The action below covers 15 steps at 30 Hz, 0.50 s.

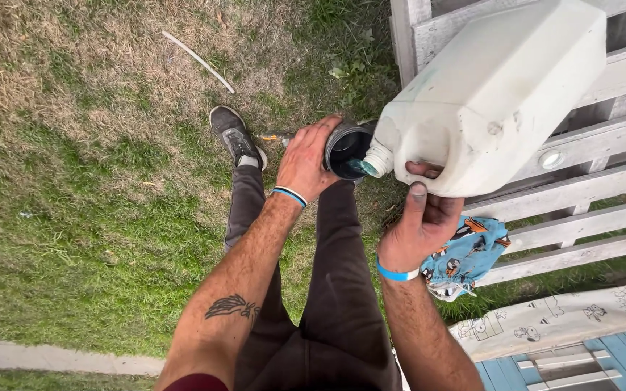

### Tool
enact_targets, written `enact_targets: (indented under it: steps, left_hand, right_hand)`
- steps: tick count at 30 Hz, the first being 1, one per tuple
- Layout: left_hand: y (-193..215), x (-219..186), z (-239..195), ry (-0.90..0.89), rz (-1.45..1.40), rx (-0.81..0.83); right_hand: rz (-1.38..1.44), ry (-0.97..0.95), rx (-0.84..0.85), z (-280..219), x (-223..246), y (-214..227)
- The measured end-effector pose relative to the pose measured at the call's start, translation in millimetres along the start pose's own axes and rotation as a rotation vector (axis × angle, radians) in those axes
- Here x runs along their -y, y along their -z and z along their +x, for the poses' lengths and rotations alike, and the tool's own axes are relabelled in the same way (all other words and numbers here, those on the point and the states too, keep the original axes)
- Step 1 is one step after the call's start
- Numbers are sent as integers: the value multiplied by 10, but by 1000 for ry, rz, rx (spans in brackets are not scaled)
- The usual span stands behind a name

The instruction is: Prepare a paint sprayer by filling it with paint and thinner, then spray paint onto an object.

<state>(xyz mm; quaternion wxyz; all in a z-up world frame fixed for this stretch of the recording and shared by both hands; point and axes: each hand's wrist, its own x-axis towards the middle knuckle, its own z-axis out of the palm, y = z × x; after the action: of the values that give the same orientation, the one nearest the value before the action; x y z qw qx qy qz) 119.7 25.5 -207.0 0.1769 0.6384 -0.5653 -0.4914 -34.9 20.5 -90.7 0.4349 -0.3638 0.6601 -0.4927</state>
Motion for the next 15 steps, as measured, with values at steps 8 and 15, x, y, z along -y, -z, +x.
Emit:
enact_targets:
  steps: [8, 15]
  left_hand:
    - [32, 6, -8, -4, -22, 7]
    - [31, -90, -33, -19, -43, 1]
  right_hand:
    - [2, 11, 7, -5, -5, 5]
    - [27, 47, -24, 200, 161, 80]
